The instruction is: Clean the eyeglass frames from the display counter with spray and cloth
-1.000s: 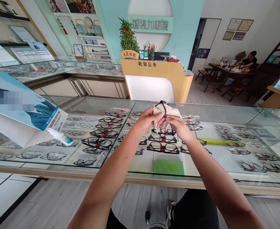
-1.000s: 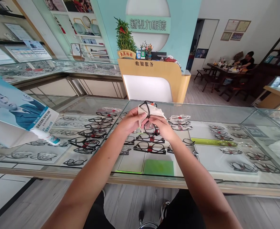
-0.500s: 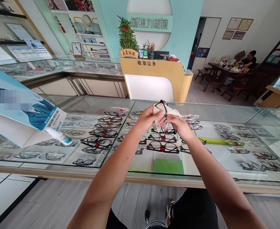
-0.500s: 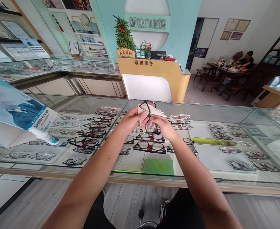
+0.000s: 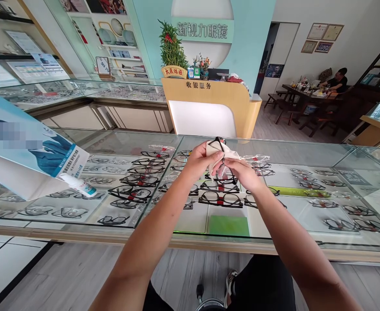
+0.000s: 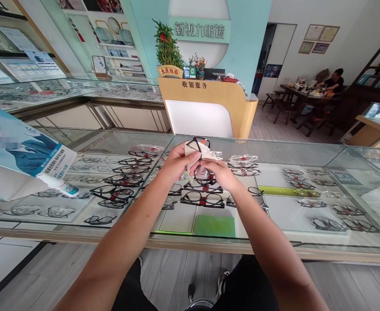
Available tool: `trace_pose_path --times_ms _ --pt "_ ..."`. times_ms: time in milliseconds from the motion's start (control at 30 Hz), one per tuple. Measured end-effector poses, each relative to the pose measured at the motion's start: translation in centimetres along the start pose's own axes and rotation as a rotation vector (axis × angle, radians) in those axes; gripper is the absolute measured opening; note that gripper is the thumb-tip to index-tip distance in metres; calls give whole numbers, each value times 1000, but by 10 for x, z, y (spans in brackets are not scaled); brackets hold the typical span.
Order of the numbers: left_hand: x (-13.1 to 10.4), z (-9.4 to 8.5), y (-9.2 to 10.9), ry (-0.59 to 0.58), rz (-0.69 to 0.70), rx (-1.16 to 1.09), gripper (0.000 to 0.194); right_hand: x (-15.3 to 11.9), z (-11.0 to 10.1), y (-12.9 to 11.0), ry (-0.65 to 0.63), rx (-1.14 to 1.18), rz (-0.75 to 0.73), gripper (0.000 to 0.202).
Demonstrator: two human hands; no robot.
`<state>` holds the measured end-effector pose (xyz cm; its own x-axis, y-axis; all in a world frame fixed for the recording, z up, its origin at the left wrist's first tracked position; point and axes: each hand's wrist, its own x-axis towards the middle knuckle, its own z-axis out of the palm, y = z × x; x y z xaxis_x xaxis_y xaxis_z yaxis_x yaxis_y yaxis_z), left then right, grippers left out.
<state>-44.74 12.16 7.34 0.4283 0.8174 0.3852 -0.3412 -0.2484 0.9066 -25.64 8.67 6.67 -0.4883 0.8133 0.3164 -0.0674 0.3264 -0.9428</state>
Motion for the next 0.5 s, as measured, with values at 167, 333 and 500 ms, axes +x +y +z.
trace_pose_path --times_ms 167,333,500 --pt "-2 6 -1 144 31 74 64 -1 4 -2 -31 -1 -12 49" --pt "0 7 -4 277 145 163 68 -1 6 -2 -35 -22 35 46" --pt "5 -5 -9 274 151 209 69 0 2 -6 16 -31 -11 41"
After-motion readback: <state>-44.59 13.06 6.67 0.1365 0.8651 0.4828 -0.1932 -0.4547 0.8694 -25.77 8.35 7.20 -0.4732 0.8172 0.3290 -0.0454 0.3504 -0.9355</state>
